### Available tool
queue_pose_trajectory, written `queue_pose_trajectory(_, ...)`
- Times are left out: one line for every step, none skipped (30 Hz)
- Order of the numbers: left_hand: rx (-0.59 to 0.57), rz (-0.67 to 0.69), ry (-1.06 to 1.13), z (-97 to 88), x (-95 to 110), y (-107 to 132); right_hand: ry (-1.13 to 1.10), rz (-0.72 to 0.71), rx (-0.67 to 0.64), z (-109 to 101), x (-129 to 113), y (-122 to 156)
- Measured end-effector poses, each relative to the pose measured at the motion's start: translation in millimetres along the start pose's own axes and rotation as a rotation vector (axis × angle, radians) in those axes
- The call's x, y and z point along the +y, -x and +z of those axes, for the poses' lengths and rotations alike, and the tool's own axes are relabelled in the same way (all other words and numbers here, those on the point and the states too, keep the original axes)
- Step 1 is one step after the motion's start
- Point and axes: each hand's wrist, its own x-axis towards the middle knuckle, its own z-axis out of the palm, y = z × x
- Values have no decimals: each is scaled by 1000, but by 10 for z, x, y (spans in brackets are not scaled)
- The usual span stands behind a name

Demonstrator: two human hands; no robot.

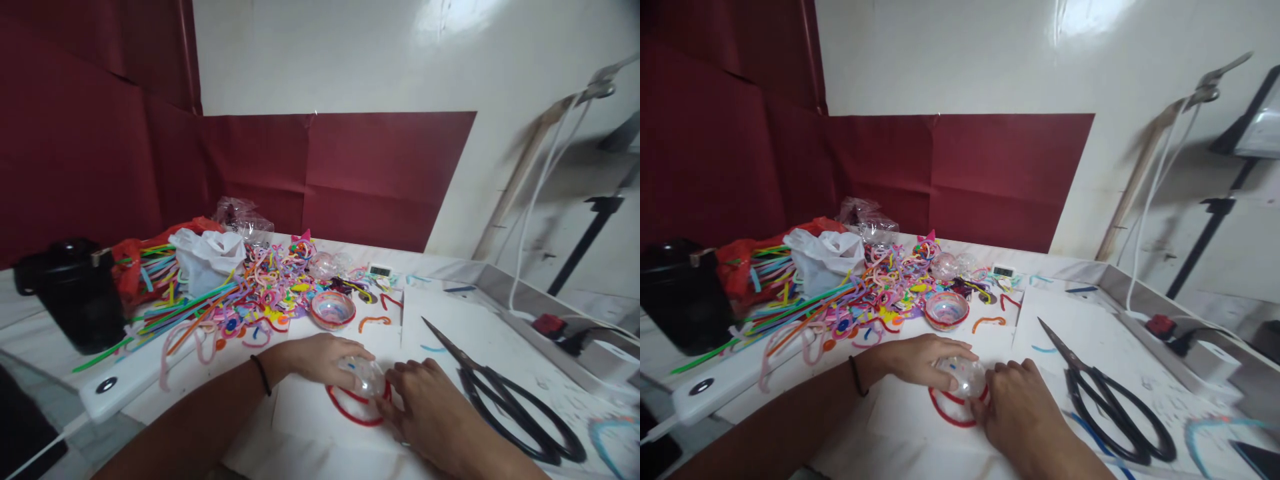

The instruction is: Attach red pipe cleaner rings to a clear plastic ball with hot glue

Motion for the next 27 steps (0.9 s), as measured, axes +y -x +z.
queue_pose_trajectory(-3,0,9,-8,7,3,-8,3,10,1,-3,0)
queue_pose_trajectory(-7,-1,14,-15,16,5,-16,8,20,2,-7,-1)
queue_pose_trajectory(-11,-3,11,-18,25,7,-23,16,29,3,-13,-4)
queue_pose_trajectory(-10,-4,5,-18,31,7,-28,26,36,4,-19,-7)
queue_pose_trajectory(-6,-6,-1,-16,34,8,-33,37,42,5,-26,-12)
queue_pose_trajectory(0,-4,-6,-11,32,8,-39,47,47,5,-33,-17)
queue_pose_trajectory(7,4,-8,-5,24,9,-44,57,51,6,-39,-23)
queue_pose_trajectory(12,15,-8,0,12,10,-50,63,53,5,-44,-29)
queue_pose_trajectory(11,27,-7,4,-4,11,-54,66,51,5,-47,-33)
queue_pose_trajectory(4,37,-4,6,-22,14,-58,71,45,4,-49,-36)
queue_pose_trajectory(-6,45,1,6,-41,16,-63,76,37,3,-50,-38)
queue_pose_trajectory(-15,50,5,4,-60,19,-67,79,33,1,-50,-39)
queue_pose_trajectory(-21,53,9,2,-77,21,-72,83,33,0,-50,-39)
queue_pose_trajectory(-24,57,14,-2,-91,22,-76,85,35,-3,-51,-39)
queue_pose_trajectory(-26,66,20,-5,-103,22,-79,88,35,-5,-53,-39)
queue_pose_trajectory(-26,76,28,-8,-113,21,-80,88,38,-8,-55,-40)
queue_pose_trajectory(-27,87,36,-10,-121,19,-78,87,40,-10,-59,-40)
queue_pose_trajectory(-29,98,43,-11,-129,17,-76,88,38,-12,-62,-40)
queue_pose_trajectory(-30,107,52,-13,-136,15,-73,89,38,-13,-65,-39)
queue_pose_trajectory(-31,113,59,-14,-143,14,-72,89,37,-12,-67,-37)
queue_pose_trajectory(-31,118,67,-16,-151,14,-71,87,38,-9,-67,-35)
queue_pose_trajectory(-32,124,74,-18,-159,15,-71,86,39,-5,-67,-32)
queue_pose_trajectory(-34,130,83,-23,-168,17,-72,84,42,0,-66,-30)
queue_pose_trajectory(-39,133,95,-30,-177,20,-76,80,49,4,-64,-27)
queue_pose_trajectory(-45,132,107,-38,-187,24,-80,77,55,8,-63,-26)
queue_pose_trajectory(-53,127,121,-47,-198,27,-83,75,58,9,-63,-25)
queue_pose_trajectory(-63,119,137,-57,-211,30,-86,77,58,7,-64,-26)
